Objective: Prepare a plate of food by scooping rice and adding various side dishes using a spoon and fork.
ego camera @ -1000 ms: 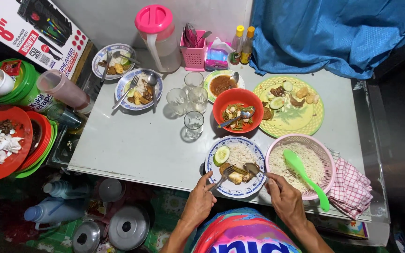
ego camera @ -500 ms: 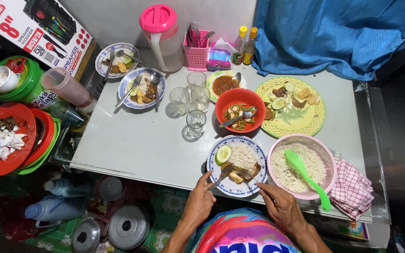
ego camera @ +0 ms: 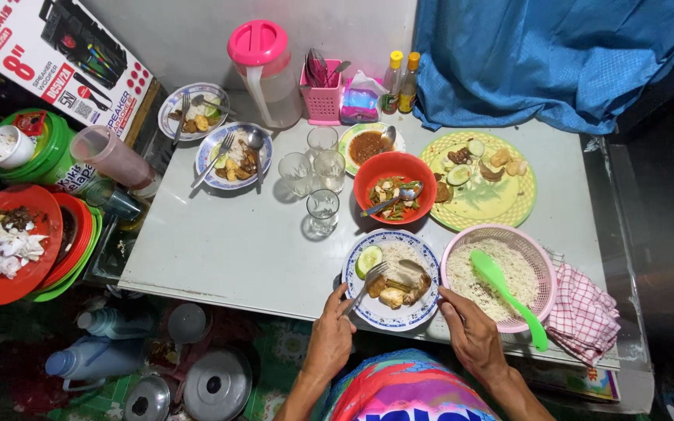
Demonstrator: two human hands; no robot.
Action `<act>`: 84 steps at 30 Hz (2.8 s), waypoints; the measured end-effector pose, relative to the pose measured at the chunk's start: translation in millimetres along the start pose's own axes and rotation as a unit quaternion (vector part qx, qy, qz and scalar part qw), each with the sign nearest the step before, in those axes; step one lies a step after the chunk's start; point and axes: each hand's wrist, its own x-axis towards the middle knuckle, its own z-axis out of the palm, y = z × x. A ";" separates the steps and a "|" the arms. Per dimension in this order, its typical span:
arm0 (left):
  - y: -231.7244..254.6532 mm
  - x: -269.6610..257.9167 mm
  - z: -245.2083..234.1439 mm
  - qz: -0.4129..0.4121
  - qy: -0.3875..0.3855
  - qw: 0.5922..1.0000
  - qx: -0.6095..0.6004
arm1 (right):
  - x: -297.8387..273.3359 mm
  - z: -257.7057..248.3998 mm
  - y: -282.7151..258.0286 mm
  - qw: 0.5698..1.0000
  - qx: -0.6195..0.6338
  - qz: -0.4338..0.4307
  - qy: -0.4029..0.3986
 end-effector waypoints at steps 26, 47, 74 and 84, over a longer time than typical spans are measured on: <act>-84.4 57.5 32.2 0.141 0.129 0.976 0.103 | -28.3 59.2 41.6 0.991 -0.122 -0.054 0.008; -75.7 67.8 -10.9 -0.007 0.018 0.999 0.039 | -56.7 65.8 32.7 0.952 -0.057 0.287 0.089; -50.3 113.4 15.3 -0.063 0.087 0.988 0.107 | -30.7 70.5 41.4 0.772 0.355 0.510 0.137; -39.9 84.5 15.8 -0.067 0.082 0.990 -0.096 | -30.9 58.3 39.2 0.758 0.374 0.517 0.132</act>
